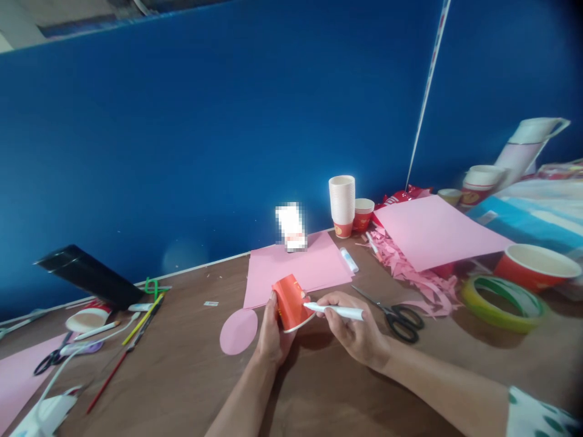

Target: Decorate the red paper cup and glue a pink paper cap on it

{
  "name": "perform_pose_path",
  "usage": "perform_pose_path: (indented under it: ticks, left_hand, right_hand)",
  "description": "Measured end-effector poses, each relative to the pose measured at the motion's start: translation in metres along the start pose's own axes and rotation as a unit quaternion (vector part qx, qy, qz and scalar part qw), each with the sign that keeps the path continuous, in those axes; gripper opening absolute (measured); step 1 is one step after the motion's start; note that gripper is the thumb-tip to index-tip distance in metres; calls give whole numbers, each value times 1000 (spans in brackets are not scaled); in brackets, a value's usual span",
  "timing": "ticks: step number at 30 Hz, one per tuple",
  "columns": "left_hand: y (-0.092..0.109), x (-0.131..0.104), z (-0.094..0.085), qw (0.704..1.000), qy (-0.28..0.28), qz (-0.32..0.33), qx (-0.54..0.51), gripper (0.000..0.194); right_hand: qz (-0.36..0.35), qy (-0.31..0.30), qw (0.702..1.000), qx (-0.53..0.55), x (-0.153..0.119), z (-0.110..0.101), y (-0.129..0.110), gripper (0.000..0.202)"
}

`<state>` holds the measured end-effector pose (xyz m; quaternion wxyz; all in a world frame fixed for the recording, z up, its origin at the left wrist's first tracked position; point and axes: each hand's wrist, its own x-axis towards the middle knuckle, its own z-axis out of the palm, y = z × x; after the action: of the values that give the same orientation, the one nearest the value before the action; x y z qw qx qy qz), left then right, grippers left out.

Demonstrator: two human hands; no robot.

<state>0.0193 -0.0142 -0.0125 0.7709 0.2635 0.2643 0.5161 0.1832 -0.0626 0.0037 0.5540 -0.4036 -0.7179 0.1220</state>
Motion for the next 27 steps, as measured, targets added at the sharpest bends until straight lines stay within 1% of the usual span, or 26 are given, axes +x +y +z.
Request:
perform_pose_path:
  ticks: [7, 16, 22, 27]
  left_hand:
    - [0, -1, 1, 1000, 16, -12, 7, 42]
    - [0, -2, 3, 1000, 1, -13, 8, 37]
    - [0, -2, 2, 1000, -6, -15, 17, 41]
    - [1, -1, 3, 1000, 13, -19, 18, 43]
  right_hand:
    - [-13, 12, 1000, -4, 0, 2, 1, 13]
    - [22, 9, 999, 24, 1, 1, -4, 13]
    - [24, -14, 999, 22, -1, 1, -4, 13]
    - [27, -12, 999, 27, -2, 1, 0, 11]
